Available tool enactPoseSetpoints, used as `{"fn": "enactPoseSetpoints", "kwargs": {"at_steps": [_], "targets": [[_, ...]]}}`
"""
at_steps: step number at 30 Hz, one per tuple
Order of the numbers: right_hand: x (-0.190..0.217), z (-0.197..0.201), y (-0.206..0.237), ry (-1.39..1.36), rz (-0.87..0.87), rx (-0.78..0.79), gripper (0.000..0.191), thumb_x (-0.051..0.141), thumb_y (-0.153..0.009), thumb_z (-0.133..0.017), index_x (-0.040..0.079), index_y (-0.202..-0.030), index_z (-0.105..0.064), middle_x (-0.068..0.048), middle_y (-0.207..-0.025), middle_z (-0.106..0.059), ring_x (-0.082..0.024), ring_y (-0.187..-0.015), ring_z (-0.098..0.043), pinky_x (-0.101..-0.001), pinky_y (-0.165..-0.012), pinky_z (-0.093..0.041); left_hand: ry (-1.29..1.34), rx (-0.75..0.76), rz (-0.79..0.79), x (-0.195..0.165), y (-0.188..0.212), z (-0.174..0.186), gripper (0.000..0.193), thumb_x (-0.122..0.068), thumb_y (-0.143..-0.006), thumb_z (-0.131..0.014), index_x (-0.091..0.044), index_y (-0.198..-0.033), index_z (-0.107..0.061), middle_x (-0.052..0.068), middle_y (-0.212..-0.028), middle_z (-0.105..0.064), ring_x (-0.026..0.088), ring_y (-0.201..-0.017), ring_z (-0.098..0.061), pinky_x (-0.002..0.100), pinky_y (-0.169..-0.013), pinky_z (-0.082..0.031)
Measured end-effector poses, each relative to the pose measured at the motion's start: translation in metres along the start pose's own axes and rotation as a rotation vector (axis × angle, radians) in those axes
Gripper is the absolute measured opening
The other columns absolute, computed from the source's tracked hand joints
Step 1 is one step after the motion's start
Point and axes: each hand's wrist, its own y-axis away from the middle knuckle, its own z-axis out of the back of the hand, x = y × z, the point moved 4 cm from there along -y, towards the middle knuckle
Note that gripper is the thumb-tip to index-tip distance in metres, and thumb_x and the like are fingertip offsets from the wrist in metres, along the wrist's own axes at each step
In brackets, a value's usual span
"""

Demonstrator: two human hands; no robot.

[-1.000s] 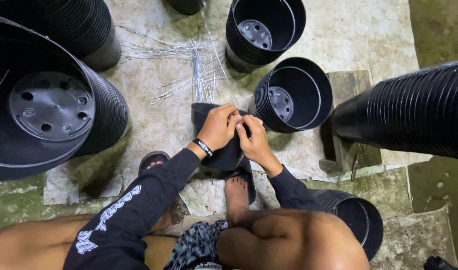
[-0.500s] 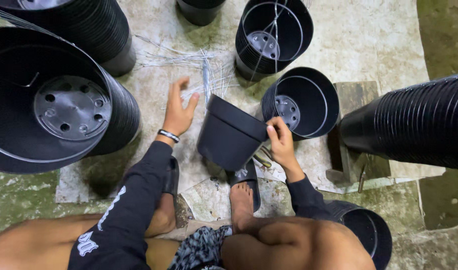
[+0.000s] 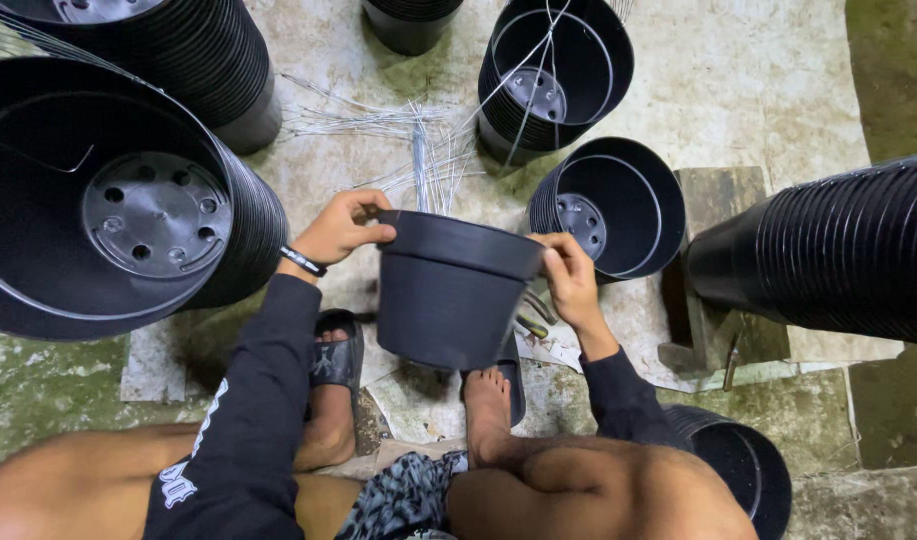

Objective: The person inserts metal wires through holes in the bottom of black plastic plant pots and bends them to form handles. They use pliers to cut and shape the wires, then place the finished pots into a stack.

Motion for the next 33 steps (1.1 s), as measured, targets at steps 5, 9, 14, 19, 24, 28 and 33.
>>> {"fn": "enactPoseSetpoints", "kwargs": {"at_steps": [5,9,14,19,24,28,33], "targets": [[0.042,-0.029,-0.009,0.562,-0.049,0.016,0.042,0.007,-0.095,-0.063,-0.001,-0.136,-0.057,-0.016,-0.128,-0.067,-0.025,-0.114,-0.062,-0.0323,-0.098,-0.048,-0.181,-0.132,-0.078,-0.025,0.009,0.007,0.023,-0.013,-0.083,-0.085,-0.004,-0.095,-0.067,-0.002,-0.091,-0.067,0.009,-0.088,-0.059,0.028,-0.082,-0.048],[0.075,-0.053,-0.009,0.736,0.256,-0.002,0.037,0.004,-0.094,-0.065,-0.002,-0.130,-0.060,-0.020,-0.131,-0.064,-0.033,-0.124,-0.064,-0.0356,-0.107,-0.047,-0.418,-0.262,-0.082,-0.035,0.007,-0.015,0.030,-0.023,-0.077,-0.090,-0.005,-0.089,-0.068,0.002,-0.085,-0.067,0.011,-0.084,-0.060,0.028,-0.081,-0.049],[0.083,-0.067,-0.013,0.715,0.314,0.020,0.031,0.004,-0.095,-0.068,-0.002,-0.125,-0.063,-0.020,-0.128,-0.065,-0.034,-0.124,-0.065,-0.0362,-0.106,-0.049,-0.723,-0.402,-0.173,-0.041,-0.003,-0.067,0.042,-0.036,-0.068,-0.094,-0.005,-0.087,-0.071,0.009,-0.082,-0.064,0.025,-0.083,-0.059,0.038,-0.084,-0.044],[0.076,-0.070,-0.019,0.709,0.308,0.045,0.025,0.005,-0.096,-0.068,-0.002,-0.120,-0.064,-0.017,-0.118,-0.069,-0.030,-0.111,-0.069,-0.0344,-0.098,-0.053,-0.787,-0.376,-0.359,-0.041,-0.001,-0.110,0.038,-0.038,-0.074,-0.090,-0.008,-0.088,-0.070,0.006,-0.085,-0.064,0.026,-0.092,-0.059,0.043,-0.100,-0.034],[0.062,-0.062,-0.024,0.608,0.174,0.111,0.018,0.006,-0.096,-0.068,-0.001,-0.113,-0.069,-0.012,-0.105,-0.073,-0.021,-0.097,-0.071,-0.0302,-0.086,-0.055,-0.830,-0.364,-0.382,-0.033,0.004,-0.116,0.037,-0.038,-0.077,-0.089,-0.008,-0.089,-0.070,0.005,-0.088,-0.065,0.025,-0.096,-0.059,0.043,-0.100,-0.034],[0.042,-0.061,-0.028,0.513,0.027,0.110,0.013,0.009,-0.098,-0.069,0.000,-0.106,-0.071,-0.007,-0.095,-0.074,-0.012,-0.085,-0.067,-0.0260,-0.077,-0.052,-0.838,-0.325,-0.380,-0.028,0.006,-0.112,0.037,-0.037,-0.078,-0.089,-0.008,-0.090,-0.070,0.005,-0.090,-0.064,0.025,-0.097,-0.059,0.043,-0.101,-0.033],[0.022,-0.063,-0.034,0.460,0.009,0.094,0.009,0.009,-0.098,-0.069,0.001,-0.097,-0.069,-0.003,-0.082,-0.068,-0.006,-0.076,-0.060,-0.0235,-0.070,-0.049,-0.801,-0.290,-0.356,-0.026,0.008,-0.113,0.035,-0.035,-0.079,-0.087,-0.007,-0.092,-0.070,0.005,-0.092,-0.064,0.025,-0.099,-0.059,0.041,-0.099,-0.033]]}}
